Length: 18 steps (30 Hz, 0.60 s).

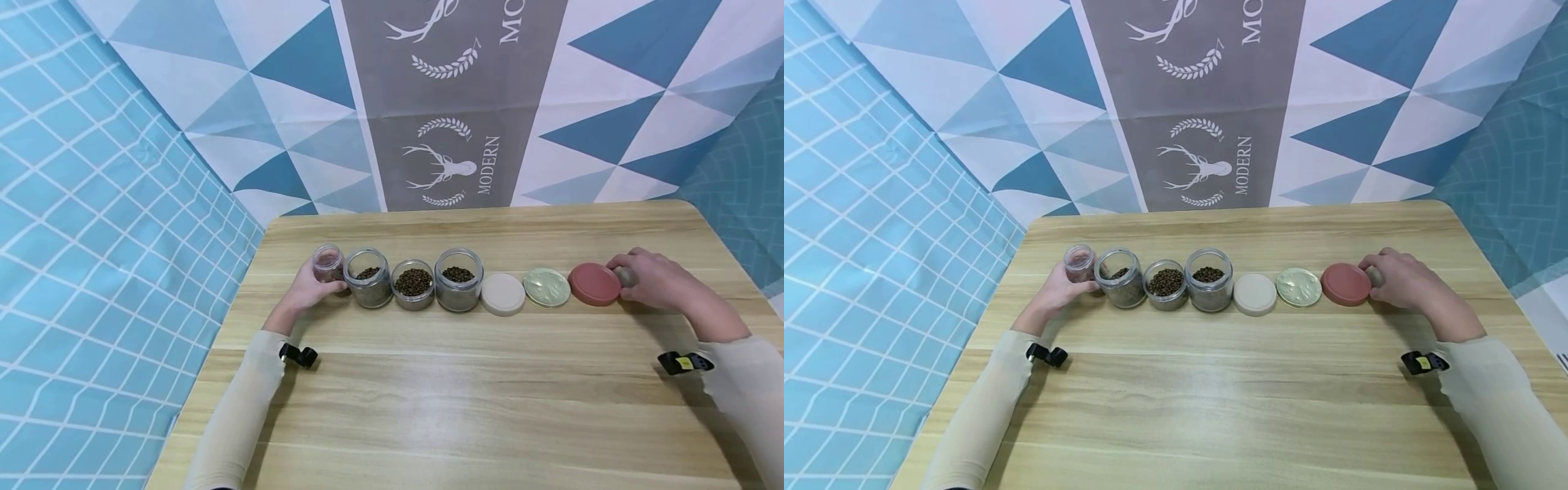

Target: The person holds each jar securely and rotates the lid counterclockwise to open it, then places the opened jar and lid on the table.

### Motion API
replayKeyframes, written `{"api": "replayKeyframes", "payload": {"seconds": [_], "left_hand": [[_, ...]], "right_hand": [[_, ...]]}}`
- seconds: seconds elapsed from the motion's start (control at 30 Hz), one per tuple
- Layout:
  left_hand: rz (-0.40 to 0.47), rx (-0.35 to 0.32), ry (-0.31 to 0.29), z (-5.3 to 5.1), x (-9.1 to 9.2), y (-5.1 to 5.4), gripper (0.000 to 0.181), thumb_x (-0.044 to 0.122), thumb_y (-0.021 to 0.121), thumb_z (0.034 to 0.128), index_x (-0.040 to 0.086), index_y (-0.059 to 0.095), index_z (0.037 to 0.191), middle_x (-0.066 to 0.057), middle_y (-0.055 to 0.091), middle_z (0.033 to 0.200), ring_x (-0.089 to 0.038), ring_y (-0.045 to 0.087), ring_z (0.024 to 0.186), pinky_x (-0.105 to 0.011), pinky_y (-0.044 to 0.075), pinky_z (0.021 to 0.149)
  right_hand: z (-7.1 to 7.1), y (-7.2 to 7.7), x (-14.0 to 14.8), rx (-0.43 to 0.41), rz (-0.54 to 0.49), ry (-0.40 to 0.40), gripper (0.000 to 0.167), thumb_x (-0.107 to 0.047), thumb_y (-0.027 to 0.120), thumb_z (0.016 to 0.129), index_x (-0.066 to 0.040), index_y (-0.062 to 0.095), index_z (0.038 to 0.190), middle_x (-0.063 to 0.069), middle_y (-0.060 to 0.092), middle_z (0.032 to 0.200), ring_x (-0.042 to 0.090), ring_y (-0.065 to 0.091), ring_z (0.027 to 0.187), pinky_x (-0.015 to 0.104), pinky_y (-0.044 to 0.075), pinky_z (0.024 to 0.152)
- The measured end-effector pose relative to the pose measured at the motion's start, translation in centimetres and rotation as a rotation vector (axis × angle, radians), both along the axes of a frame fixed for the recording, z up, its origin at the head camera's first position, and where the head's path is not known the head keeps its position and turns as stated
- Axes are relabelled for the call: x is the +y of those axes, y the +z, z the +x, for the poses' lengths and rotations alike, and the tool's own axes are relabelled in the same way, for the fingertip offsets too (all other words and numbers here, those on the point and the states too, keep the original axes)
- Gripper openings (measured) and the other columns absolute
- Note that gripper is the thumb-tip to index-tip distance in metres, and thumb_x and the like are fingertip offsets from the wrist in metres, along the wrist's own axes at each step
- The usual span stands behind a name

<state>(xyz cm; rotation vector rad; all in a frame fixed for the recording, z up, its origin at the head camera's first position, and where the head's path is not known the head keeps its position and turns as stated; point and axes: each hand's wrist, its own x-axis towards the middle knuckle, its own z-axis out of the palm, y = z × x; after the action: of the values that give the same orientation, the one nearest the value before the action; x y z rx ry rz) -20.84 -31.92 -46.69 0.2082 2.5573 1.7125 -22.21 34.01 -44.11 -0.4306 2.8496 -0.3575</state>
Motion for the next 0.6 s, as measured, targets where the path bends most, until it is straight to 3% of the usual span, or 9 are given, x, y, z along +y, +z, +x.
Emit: {"api": "replayKeyframes", "payload": {"seconds": [0.1,0.2,0.3,0.37,0.43,0.5,0.6], "left_hand": [[-0.005,0.003,0.009,0.1,-0.2,0.3,0.078,-0.004,0.080,0.0893,-0.006,0.046,0.160,-0.031,0.061,0.154,0.007,0.061,0.119,-0.015,0.048,0.112],[0.002,0.021,0.013,0.2,-0.3,0.6,0.077,-0.004,0.080,0.0920,-0.007,0.046,0.161,-0.029,0.064,0.155,0.009,0.062,0.119,-0.012,0.048,0.112],[0.031,0.040,0.017,0.3,-0.4,0.8,0.073,-0.006,0.078,0.0937,-0.008,0.047,0.160,-0.003,0.075,0.141,0.011,0.065,0.117,-0.011,0.049,0.110],[0.054,0.046,0.019,0.4,-0.4,1.0,0.071,-0.007,0.076,0.0947,-0.009,0.048,0.159,0.018,0.075,0.131,0.012,0.066,0.116,-0.010,0.050,0.109],[0.089,0.053,0.018,0.5,-0.3,1.2,0.070,-0.007,0.074,0.0953,-0.010,0.047,0.160,0.027,0.073,0.127,0.012,0.067,0.117,-0.012,0.051,0.110],[0.118,0.067,0.008,0.5,-0.2,1.4,0.069,-0.008,0.072,0.0963,-0.011,0.046,0.160,0.016,0.077,0.137,0.010,0.067,0.121,-0.017,0.052,0.115],[0.153,0.092,-0.001,0.6,-0.2,1.8,0.067,-0.007,0.069,0.0981,-0.012,0.044,0.161,-0.011,0.071,0.155,0.005,0.066,0.128,-0.034,0.050,0.126]], "right_hand": [[-0.1,0.1,0.0,0.000,-0.002,0.005,0.054,0.000,0.088,0.085,0.014,0.067,0.133,0.045,0.061,0.126,0.066,0.061,0.114,0.082,0.055,0.093],[-0.1,0.1,0.2,0.005,-0.005,0.011,0.054,0.000,0.088,0.084,0.014,0.067,0.132,0.045,0.061,0.125,0.065,0.062,0.112,0.081,0.056,0.091],[-0.1,0.1,0.2,0.005,-0.007,0.018,0.056,0.001,0.088,0.083,0.014,0.067,0.133,0.046,0.061,0.125,0.064,0.063,0.111,0.080,0.056,0.091],[-0.1,0.1,0.2,-0.004,-0.008,0.022,0.058,0.000,0.089,0.083,0.015,0.066,0.134,0.046,0.061,0.126,0.065,0.062,0.113,0.080,0.056,0.091],[-0.1,0.2,0.3,-0.016,-0.007,0.026,0.060,-0.001,0.089,0.084,0.015,0.064,0.137,0.048,0.060,0.129,0.066,0.062,0.115,0.081,0.056,0.091],[-0.1,0.3,0.3,-0.029,0.000,0.023,0.061,-0.002,0.088,0.086,0.014,0.063,0.139,0.049,0.058,0.132,0.067,0.060,0.117,0.082,0.055,0.092],[0.0,0.7,0.4,-0.040,0.012,0.024,0.063,-0.005,0.088,0.086,0.011,0.064,0.141,0.049,0.057,0.134,0.067,0.060,0.119,0.082,0.056,0.090]]}}
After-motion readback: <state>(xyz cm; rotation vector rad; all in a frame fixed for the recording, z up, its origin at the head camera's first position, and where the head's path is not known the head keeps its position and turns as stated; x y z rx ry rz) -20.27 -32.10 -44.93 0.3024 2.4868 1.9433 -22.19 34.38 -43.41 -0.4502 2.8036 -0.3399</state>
